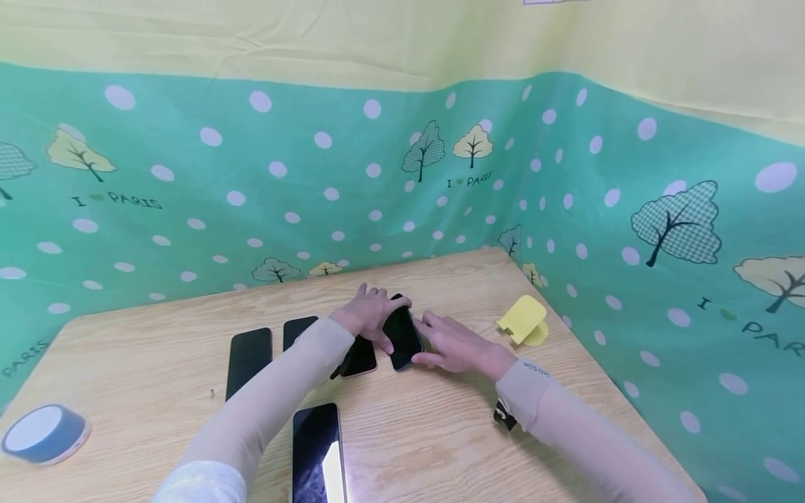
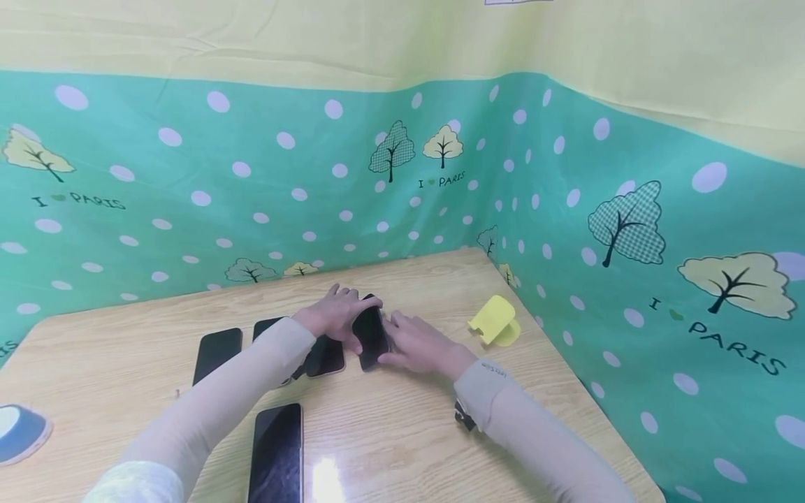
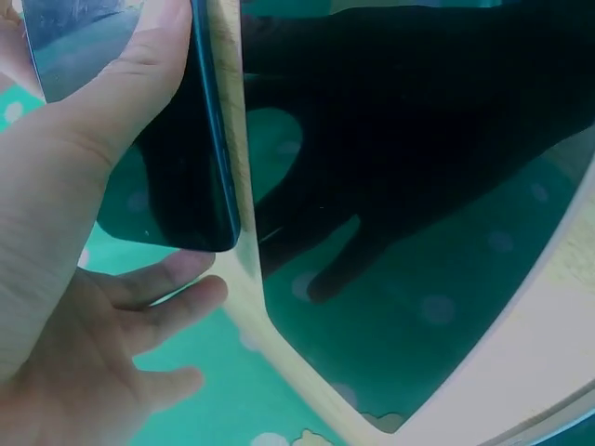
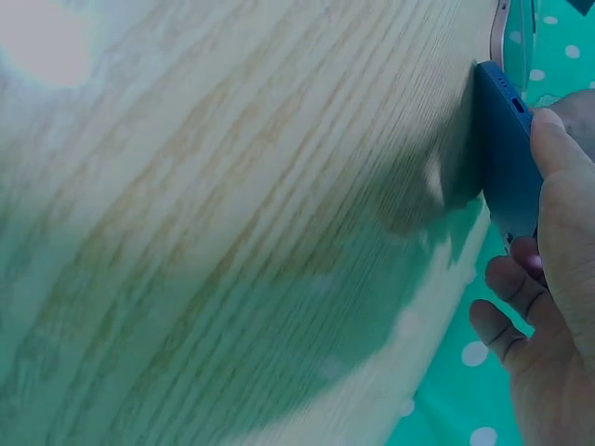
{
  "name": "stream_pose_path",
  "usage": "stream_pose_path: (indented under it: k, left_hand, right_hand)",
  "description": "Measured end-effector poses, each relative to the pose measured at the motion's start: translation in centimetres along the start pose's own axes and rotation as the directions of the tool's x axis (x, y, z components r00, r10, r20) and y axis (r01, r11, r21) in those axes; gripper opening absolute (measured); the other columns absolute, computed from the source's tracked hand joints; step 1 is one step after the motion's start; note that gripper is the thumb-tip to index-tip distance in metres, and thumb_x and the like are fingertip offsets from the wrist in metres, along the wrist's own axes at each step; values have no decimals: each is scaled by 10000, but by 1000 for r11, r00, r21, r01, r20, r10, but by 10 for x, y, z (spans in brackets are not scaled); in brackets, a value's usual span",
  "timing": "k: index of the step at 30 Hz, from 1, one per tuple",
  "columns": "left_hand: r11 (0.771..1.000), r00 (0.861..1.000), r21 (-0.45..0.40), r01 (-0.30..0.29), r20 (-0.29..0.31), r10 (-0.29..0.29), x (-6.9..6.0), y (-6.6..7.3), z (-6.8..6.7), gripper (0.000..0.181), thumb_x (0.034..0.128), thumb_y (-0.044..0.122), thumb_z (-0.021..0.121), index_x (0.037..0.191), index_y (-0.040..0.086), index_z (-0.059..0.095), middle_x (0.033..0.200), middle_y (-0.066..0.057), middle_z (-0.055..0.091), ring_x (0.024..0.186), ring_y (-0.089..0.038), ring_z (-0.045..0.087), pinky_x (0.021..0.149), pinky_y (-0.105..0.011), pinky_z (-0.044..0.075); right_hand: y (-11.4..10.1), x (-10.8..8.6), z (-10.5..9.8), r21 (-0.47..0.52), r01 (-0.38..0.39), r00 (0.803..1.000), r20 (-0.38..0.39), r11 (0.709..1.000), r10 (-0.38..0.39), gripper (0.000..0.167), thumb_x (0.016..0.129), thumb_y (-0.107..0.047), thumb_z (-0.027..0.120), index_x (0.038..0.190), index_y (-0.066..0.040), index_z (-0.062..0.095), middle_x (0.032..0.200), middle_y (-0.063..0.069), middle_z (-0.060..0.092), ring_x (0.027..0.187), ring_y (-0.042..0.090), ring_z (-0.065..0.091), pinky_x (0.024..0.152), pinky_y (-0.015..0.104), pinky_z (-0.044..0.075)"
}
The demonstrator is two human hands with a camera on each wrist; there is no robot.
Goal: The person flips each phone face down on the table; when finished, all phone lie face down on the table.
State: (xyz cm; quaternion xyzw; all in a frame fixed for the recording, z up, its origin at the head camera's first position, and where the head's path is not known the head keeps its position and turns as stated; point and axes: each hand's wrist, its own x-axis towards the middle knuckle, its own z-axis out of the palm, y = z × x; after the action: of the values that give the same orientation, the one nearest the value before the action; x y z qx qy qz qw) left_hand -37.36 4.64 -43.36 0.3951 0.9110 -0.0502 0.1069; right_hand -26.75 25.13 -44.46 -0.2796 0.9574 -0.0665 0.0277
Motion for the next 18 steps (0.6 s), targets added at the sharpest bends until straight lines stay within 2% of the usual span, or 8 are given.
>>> stream_pose_path:
  k: [9, 14, 16, 18]
  left_hand:
    - [999, 997, -35, -12, -77, 10, -1, 0, -4, 925, 716, 599, 882, 1405, 264, 364, 1341, -195, 633, 1331, -420, 583, 1198, -755, 262]
    - [996, 996, -81, -28, -92, 21, -2, -1, -7, 791, 745, 560, 875, 1277, 229, 394, 1175, -145, 691, 1209, -395, 656, 1181, -782, 251]
    - [995, 995, -98, -35, -94, 25, -3, -2, -8, 756, 756, 551, 870, 1247, 217, 401, 1120, -123, 698, 1166, -383, 672, 1174, -786, 256]
    - [993, 995, -110, -40, -94, 30, -4, -3, -8, 738, 764, 553, 860, 1232, 214, 401, 1087, -100, 694, 1128, -356, 675, 1155, -746, 322]
  right_hand:
    - [-5, 2, -5, 20, 49, 996, -75, 999, -47, 825, 1006, -448, 649, 1614, -8, 307, 1063, 39, 515, 755, 118, 430, 686, 236, 379]
    - [-11, 1, -6, 71, 50, 995, -84, 996, -44, 837, 984, -454, 676, 1607, -17, 327, 1087, 85, 558, 769, 111, 438, 710, 238, 395]
    - [-13, 1, -5, 88, 47, 996, -79, 995, -40, 808, 985, -467, 668, 1581, -3, 379, 1091, 103, 583, 772, 107, 446, 713, 241, 407]
    - [-14, 1, -4, 89, 36, 997, -68, 995, -30, 723, 992, -466, 657, 1514, 9, 496, 1054, 93, 601, 753, 101, 449, 701, 243, 411]
